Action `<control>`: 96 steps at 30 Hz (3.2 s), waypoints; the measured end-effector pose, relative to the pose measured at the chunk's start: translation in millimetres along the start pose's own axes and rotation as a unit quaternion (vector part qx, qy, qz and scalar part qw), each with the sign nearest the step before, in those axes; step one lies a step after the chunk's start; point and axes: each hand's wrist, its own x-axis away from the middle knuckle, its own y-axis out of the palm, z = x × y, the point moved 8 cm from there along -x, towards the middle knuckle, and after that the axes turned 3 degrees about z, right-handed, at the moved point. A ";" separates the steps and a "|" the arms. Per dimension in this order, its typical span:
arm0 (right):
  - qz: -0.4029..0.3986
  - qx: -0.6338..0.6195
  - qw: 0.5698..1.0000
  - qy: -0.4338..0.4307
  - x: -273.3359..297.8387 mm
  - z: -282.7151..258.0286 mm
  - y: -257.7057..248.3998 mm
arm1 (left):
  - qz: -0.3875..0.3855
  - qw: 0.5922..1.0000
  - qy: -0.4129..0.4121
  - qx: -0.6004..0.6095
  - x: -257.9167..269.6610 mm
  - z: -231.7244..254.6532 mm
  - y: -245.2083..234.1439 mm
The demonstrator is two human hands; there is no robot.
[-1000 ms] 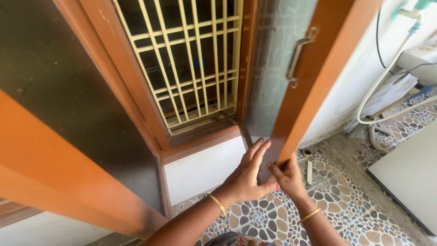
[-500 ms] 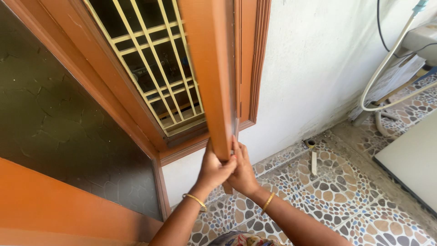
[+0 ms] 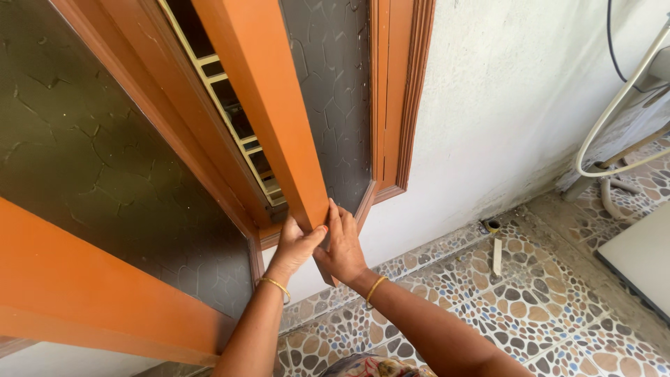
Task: The person opens and closes multiple wooden-framed windows with metal grilles on a tiled balcony. They manipulate the window handles and sashes to open them outward and then close them again, repeating this sequence across several windows.
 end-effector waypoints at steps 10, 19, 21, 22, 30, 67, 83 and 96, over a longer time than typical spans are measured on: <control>0.004 -0.048 0.998 0.029 51.5 48.1 -114.6 | -0.138 0.985 0.052 -0.091 59.5 35.0 150.1; 0.226 0.104 0.963 0.100 105.7 121.9 -244.8 | -0.386 0.880 -0.019 -0.276 111.7 5.6 198.7; 0.257 0.111 0.950 0.137 107.7 142.3 -265.6 | -0.388 0.877 -0.032 -0.280 113.8 -7.7 199.6; 0.272 0.117 0.944 0.145 105.3 151.8 -276.4 | -0.389 0.876 -0.038 -0.283 114.2 -13.9 199.7; 0.344 0.209 0.893 0.200 70.6 226.2 -337.8 | -0.410 0.874 0.002 -0.262 126.7 -32.4 192.1; -0.020 -0.429 0.807 0.405 16.6 177.2 -70.0 | -0.038 0.725 0.492 -0.480 232.7 192.7 60.8; -0.437 -0.175 0.880 -0.068 108.4 -131.0 71.2 | 0.155 0.866 0.453 -0.144 218.0 166.9 -67.1; -0.190 -0.086 0.976 0.070 98.1 -12.4 -4.7 | 0.012 0.803 0.428 -0.415 158.2 118.0 44.2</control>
